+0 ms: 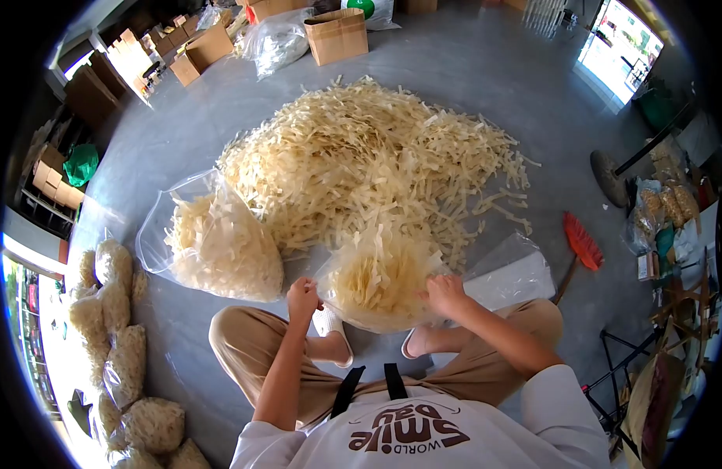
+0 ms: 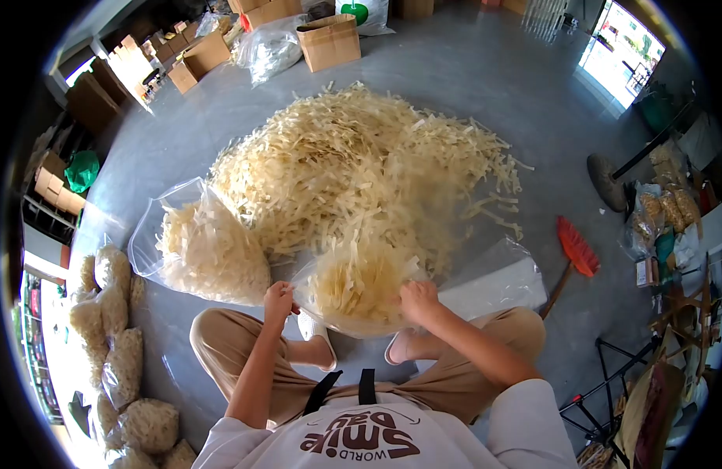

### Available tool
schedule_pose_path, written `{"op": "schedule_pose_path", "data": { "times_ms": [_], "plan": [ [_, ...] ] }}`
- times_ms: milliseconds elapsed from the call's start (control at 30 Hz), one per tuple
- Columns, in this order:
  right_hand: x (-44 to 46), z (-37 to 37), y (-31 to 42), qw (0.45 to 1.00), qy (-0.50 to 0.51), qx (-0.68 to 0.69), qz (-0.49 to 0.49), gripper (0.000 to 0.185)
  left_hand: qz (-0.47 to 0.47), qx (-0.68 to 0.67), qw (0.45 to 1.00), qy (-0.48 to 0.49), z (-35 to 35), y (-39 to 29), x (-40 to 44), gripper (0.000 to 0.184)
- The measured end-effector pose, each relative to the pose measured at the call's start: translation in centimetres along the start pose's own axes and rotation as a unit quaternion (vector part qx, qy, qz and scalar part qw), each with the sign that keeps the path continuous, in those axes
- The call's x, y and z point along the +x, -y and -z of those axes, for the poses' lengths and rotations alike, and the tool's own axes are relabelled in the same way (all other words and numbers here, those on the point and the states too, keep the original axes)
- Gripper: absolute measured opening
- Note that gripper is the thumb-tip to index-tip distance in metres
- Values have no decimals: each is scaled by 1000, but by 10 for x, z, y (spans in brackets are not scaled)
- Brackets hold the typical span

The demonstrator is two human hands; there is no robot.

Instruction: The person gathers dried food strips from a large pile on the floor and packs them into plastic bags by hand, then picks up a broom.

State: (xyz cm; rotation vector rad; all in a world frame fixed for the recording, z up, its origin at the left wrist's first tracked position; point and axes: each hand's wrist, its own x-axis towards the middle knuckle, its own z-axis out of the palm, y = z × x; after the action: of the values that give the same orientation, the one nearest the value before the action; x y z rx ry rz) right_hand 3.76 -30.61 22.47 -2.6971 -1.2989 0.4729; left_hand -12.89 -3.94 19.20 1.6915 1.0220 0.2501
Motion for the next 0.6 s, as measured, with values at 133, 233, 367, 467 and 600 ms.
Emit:
{"op": "schedule_pose_path", "data": {
  "times_ms": [133,233,367,467,600],
  "plan": [
    [-1,9,1,998,-27,58,18,31,-145,307,940,-29,-1,-1,-4,27],
    [6,17,-9,982,90,160,46,23,-238,431,869,-52,-8,-17,-1,39],
    [26,-10,-31,968,-221,105,-61,15,-271,377,885,-28,-22,-31,23,29],
    [28,-25,-46,982,-157,14,-107,13,-166,408,898,19,-28,-41,28,15],
    [8,-25,-46,977,-146,106,-115,10,-226,363,902,-65,-17,-30,20,12]
  ]
}}
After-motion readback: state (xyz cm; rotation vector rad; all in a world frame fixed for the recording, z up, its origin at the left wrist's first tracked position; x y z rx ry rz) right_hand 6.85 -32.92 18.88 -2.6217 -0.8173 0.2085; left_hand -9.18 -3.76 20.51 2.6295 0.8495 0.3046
